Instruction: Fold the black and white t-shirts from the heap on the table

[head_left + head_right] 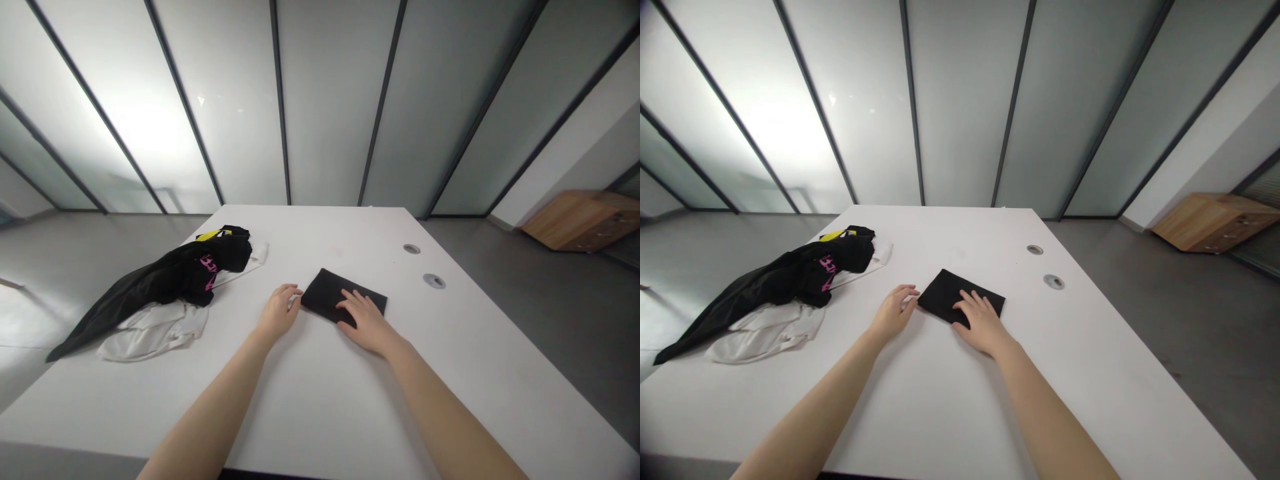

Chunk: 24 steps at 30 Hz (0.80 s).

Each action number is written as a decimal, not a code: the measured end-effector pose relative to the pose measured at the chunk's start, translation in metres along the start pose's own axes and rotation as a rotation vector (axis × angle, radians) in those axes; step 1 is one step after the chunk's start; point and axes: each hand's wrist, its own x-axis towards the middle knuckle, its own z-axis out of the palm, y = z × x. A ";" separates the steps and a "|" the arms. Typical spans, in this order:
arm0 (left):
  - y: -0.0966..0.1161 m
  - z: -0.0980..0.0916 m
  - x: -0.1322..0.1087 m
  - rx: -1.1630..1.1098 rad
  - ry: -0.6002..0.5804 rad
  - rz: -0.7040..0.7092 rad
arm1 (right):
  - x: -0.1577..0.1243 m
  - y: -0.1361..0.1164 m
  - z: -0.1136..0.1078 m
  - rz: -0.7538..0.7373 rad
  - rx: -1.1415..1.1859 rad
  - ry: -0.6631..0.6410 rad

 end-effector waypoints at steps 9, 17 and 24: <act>0.004 -0.001 -0.004 0.048 -0.100 0.059 | -0.004 0.096 -0.025 0.726 -0.169 0.371; 0.009 -0.003 -0.011 0.292 -0.196 0.064 | -0.017 0.140 -0.039 0.796 -0.167 0.428; 0.008 0.008 -0.019 0.536 -0.267 -0.100 | -0.013 0.121 -0.035 0.867 -0.185 0.450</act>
